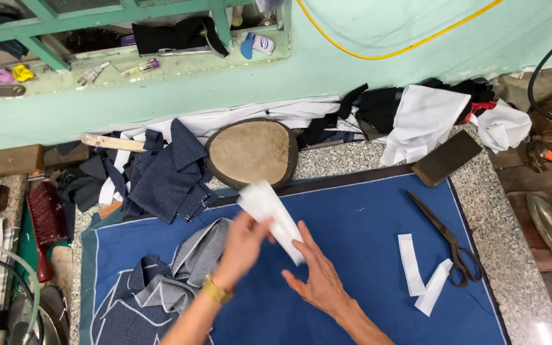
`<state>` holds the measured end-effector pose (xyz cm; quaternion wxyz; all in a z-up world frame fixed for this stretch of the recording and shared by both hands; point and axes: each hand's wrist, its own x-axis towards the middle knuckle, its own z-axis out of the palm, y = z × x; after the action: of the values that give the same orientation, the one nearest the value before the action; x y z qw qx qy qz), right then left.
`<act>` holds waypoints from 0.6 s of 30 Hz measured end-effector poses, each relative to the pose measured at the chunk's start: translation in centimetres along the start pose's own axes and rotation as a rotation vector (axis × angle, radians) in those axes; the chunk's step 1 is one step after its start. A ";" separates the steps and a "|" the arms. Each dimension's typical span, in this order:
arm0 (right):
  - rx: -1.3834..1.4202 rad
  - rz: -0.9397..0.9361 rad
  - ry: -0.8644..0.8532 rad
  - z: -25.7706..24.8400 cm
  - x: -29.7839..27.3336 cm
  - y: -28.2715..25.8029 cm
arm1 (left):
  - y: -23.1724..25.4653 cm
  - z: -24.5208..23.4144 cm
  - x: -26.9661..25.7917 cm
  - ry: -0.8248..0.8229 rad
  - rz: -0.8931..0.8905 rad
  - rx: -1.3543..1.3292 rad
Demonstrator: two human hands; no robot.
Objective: The person folds a white fabric strip on a blue cutting mat, then uses shears to cut the strip into several smaller pieces. The person handles the cut pieces and places them on the mat.
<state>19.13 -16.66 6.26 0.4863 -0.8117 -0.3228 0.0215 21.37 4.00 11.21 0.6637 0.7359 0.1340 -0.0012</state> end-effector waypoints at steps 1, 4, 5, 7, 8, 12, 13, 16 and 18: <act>0.001 0.002 0.005 -0.5 -0.3 -0.3 | 1.9 -1.4 1.9 -0.004 0.000 0.003; 0.011 0.089 -0.029 -1.8 -1.9 -0.8 | 8.2 -5.5 8.0 0.375 0.424 0.257; 0.032 0.113 0.007 -1.9 -3.1 -0.6 | 10.5 -7.0 10.2 0.540 0.554 0.345; 0.050 0.145 0.051 -2.1 -6.2 -0.2 | 14.5 -9.4 14.9 0.692 0.686 0.429; 0.029 0.281 0.039 -2.0 -8.1 0.0 | 16.1 -10.3 17.4 0.768 0.889 0.383; 0.037 0.468 0.018 -0.6 -18.3 3.5 | 17.8 -15.3 29.8 0.950 1.397 0.517; 0.031 0.482 0.036 -0.3 -19.6 3.2 | 7.4 -21.5 35.1 0.932 1.400 0.498; 0.001 0.862 0.303 -0.9 -22.7 1.1 | 2.0 -29.3 51.8 0.989 1.044 1.196; -0.098 0.860 0.382 -3.1 -23.1 -0.5 | -1.7 -29.5 52.2 0.715 0.822 2.993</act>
<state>1.70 -31.51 1.84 0.4451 -0.8831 0.1373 0.0558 66.21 43.15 3.65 0.7355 -0.6424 0.0451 -0.2106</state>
